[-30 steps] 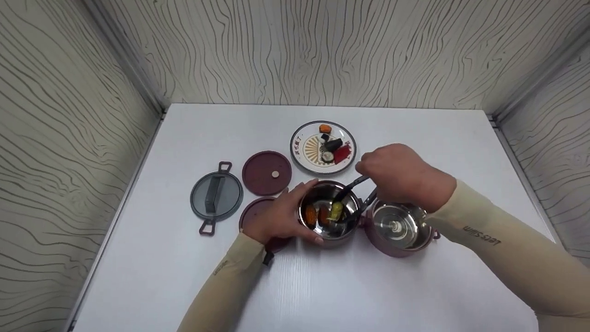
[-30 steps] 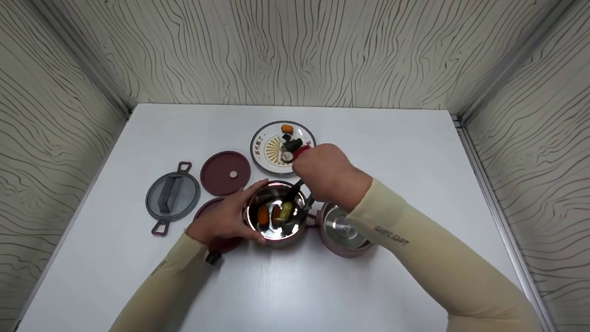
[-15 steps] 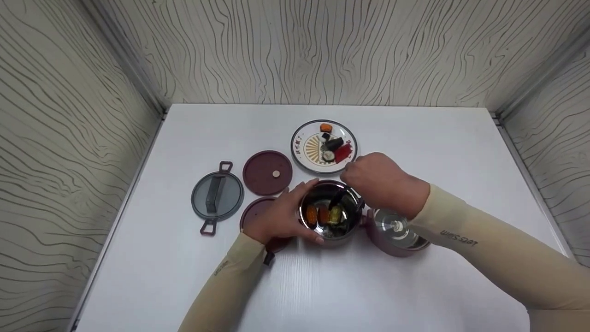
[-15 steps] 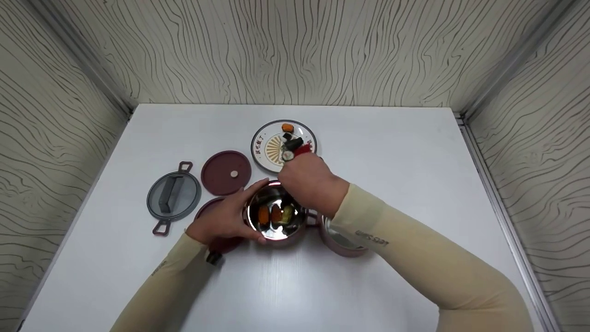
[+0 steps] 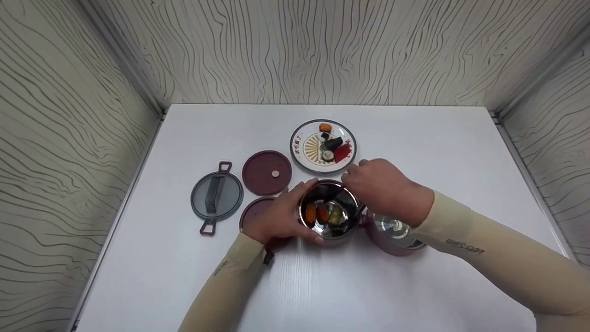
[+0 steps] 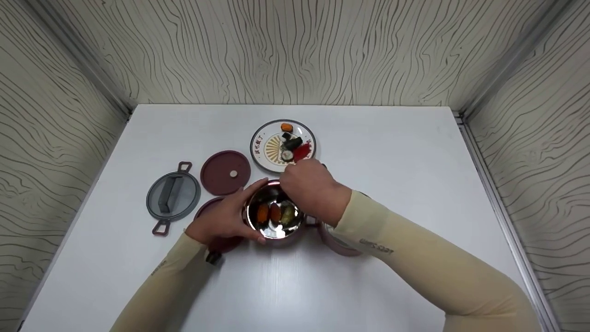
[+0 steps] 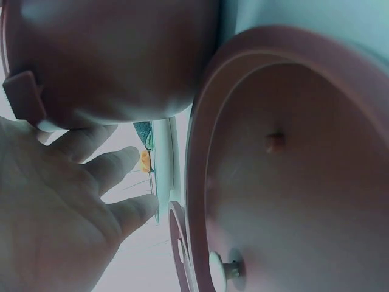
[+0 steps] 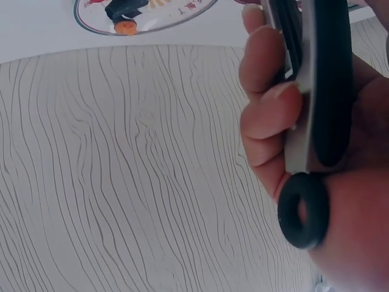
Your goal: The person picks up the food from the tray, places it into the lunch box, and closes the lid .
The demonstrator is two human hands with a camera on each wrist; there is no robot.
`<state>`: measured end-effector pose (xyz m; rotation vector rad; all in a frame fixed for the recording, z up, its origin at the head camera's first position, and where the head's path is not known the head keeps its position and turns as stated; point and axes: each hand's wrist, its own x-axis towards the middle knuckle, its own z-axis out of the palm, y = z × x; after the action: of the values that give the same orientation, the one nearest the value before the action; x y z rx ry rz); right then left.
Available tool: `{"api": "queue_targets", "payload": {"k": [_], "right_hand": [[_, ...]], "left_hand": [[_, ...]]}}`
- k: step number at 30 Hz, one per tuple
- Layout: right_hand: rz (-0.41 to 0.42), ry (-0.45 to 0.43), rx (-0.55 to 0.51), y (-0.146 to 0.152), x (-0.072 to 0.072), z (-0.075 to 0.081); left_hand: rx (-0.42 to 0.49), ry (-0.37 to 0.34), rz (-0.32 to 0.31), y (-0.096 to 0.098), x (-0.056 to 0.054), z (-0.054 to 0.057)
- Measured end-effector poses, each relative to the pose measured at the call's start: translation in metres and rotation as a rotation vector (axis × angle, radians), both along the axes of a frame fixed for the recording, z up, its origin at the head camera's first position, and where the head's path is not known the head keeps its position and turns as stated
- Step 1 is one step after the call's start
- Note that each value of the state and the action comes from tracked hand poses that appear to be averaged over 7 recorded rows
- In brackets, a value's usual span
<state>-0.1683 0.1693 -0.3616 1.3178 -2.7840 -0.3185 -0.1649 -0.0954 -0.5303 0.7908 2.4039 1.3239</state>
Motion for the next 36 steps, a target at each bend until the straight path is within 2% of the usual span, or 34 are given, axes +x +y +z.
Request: {"api": "queue_targets", "payload": {"k": [5, 9, 12, 15, 18, 21, 28, 34, 36], "right_hand": [[-0.087, -0.103, 0.001, 0.010, 0.006, 0.031], [-0.171, -0.167, -0.070, 0.032, 0.005, 0.060], [-0.244, -0.150, -0.174, 0.054, 0.004, 0.076], [-0.333, -0.101, -0.282, 0.077, 0.002, 0.084], [-0.424, -0.082, -0.367, 0.095, -0.005, 0.082], [-0.493, -0.101, -0.410, 0.108, -0.015, 0.074], [-0.616, -0.188, -0.472, 0.128, -0.041, 0.042], [-0.680, -0.232, -0.527, 0.140, -0.053, 0.020], [-0.691, -0.248, -0.536, 0.142, -0.053, 0.014]], "left_hand": [[-0.027, -0.009, 0.009, 0.000, -0.001, 0.000], [-0.024, -0.021, 0.017, 0.001, 0.000, 0.001], [-0.031, -0.018, 0.015, 0.001, 0.000, 0.000], [-0.039, -0.017, 0.018, 0.001, 0.001, 0.000], [-0.050, -0.028, 0.023, 0.001, 0.001, 0.000], [-0.047, -0.044, 0.032, 0.001, 0.001, 0.001], [-0.033, -0.059, 0.024, 0.001, 0.001, 0.001], [0.003, -0.013, 0.004, -0.001, 0.001, 0.000], [0.020, 0.028, -0.004, -0.002, 0.000, -0.005]]}}
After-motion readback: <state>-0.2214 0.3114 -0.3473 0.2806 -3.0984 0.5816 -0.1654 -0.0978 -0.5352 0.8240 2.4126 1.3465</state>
